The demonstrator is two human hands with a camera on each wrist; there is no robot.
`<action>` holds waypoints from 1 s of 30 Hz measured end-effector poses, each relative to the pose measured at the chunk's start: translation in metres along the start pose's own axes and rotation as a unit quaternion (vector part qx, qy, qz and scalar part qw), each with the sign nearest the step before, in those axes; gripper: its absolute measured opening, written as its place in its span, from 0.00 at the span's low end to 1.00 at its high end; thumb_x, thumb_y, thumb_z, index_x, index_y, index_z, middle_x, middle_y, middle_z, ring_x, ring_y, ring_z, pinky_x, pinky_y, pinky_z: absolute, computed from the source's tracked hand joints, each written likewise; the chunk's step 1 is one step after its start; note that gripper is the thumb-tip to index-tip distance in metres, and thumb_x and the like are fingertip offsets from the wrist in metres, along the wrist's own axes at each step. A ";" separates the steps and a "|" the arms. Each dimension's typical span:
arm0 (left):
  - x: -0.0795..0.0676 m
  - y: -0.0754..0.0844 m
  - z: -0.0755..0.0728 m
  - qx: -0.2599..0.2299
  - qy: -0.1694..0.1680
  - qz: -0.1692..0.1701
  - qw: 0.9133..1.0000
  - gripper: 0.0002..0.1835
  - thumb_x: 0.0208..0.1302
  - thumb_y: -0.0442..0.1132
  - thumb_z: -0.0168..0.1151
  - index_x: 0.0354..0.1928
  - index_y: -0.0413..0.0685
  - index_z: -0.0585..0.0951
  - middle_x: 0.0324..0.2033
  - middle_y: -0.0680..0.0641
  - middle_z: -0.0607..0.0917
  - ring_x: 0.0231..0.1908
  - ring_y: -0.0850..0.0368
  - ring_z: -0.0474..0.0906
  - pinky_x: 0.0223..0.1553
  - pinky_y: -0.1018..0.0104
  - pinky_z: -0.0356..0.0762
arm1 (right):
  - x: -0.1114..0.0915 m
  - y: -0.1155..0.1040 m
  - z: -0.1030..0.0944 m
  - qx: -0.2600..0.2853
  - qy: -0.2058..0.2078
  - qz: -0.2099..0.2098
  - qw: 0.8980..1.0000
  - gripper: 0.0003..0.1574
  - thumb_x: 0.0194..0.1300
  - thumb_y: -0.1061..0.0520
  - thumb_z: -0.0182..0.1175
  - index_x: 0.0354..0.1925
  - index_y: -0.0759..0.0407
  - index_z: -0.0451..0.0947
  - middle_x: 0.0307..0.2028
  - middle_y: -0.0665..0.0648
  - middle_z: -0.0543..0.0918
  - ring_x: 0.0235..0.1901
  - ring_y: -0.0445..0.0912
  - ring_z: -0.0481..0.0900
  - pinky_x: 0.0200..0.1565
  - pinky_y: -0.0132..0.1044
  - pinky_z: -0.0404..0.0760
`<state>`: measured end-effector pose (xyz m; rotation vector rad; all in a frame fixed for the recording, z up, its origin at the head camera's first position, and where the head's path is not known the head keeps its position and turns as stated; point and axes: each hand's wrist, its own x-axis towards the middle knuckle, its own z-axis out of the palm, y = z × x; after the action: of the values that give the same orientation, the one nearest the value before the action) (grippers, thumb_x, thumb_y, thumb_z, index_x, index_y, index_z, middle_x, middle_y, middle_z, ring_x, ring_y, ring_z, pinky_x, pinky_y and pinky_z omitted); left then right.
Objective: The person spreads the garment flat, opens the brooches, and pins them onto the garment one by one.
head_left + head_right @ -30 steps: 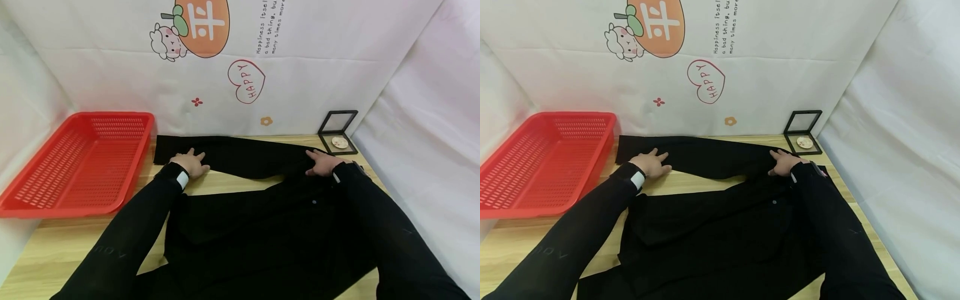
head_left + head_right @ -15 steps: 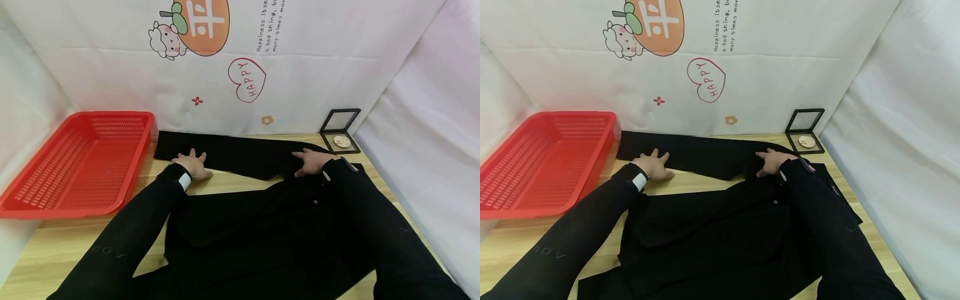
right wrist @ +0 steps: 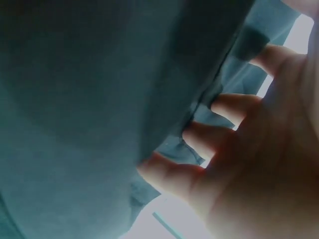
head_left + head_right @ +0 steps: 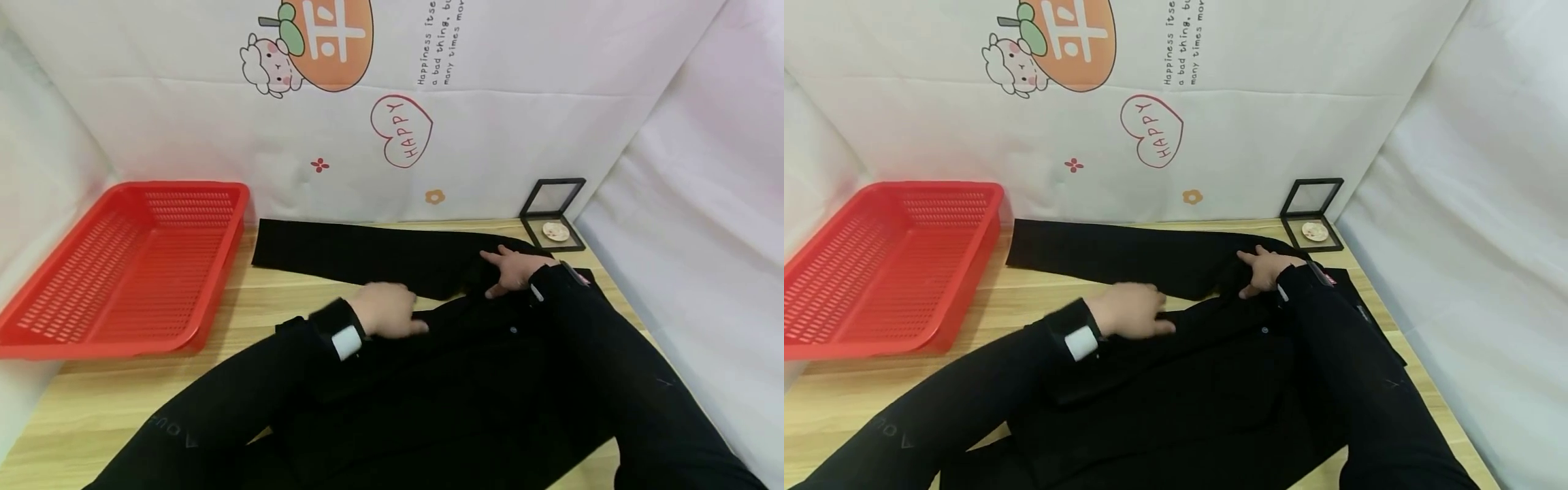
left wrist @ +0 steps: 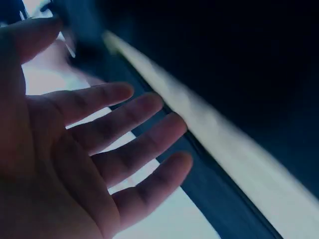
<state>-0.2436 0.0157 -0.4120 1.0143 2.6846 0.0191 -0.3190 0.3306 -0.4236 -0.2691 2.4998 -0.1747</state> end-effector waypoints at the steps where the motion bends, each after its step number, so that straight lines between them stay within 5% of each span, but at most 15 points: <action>1: -0.004 0.010 0.002 0.015 0.000 0.017 1.000 0.18 0.67 0.59 0.61 0.40 0.53 0.86 0.39 0.52 0.84 0.37 0.56 0.81 0.34 0.57 0.80 | -0.001 0.000 0.000 0.004 0.001 -0.002 1.000 0.62 0.65 0.40 0.66 0.80 0.56 0.40 0.74 0.76 0.33 0.70 0.75 0.36 0.64 0.67 0.53; 6: -0.025 0.030 0.014 0.095 0.011 0.035 0.995 0.14 0.59 0.40 0.68 0.16 0.54 0.79 0.15 0.55 0.75 0.16 0.61 0.71 0.16 0.65 0.72 | -0.001 -0.001 0.002 0.016 0.010 -0.002 1.000 0.61 0.67 0.41 0.65 0.80 0.57 0.39 0.74 0.76 0.32 0.70 0.76 0.34 0.66 0.67 0.48; 12: -0.042 0.026 0.022 0.087 0.025 0.024 0.996 0.17 0.56 0.54 0.72 0.34 0.48 0.81 0.23 0.52 0.79 0.23 0.59 0.76 0.21 0.63 0.75 | 0.002 0.000 0.004 0.008 0.013 0.004 1.000 0.61 0.66 0.40 0.65 0.80 0.56 0.39 0.74 0.76 0.33 0.70 0.76 0.35 0.66 0.67 0.49; 17: -0.057 0.022 0.022 0.133 0.049 0.033 0.989 0.11 0.55 0.41 0.72 0.25 0.50 0.77 0.19 0.52 0.74 0.18 0.60 0.72 0.15 0.64 0.72 | 0.002 0.003 0.005 -0.013 0.034 0.006 0.999 0.63 0.64 0.39 0.66 0.80 0.57 0.41 0.74 0.76 0.36 0.70 0.75 0.39 0.64 0.68 0.52; 23: -0.069 0.002 0.000 0.073 0.058 0.038 0.995 0.05 0.66 0.33 0.61 0.33 0.50 0.80 0.21 0.52 0.77 0.21 0.59 0.74 0.18 0.61 0.74 | -0.003 0.010 0.008 -0.006 0.071 -0.007 0.997 0.68 0.59 0.37 0.70 0.79 0.62 0.42 0.73 0.77 0.44 0.70 0.73 0.47 0.60 0.67 0.61; 30: -0.082 -0.026 -0.027 -0.023 0.069 0.037 0.997 0.10 0.69 0.29 0.53 0.43 0.49 0.80 0.27 0.53 0.79 0.27 0.58 0.77 0.29 0.60 0.76 | -0.014 0.041 0.012 -0.037 0.161 -0.076 0.983 0.31 0.70 0.62 0.61 0.68 0.69 0.66 0.60 0.74 0.71 0.58 0.68 0.71 0.56 0.60 0.69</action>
<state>-0.2081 -0.0550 -0.3684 1.1379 2.7535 0.1714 -0.3065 0.3729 -0.4330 -0.4985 2.8104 -0.2006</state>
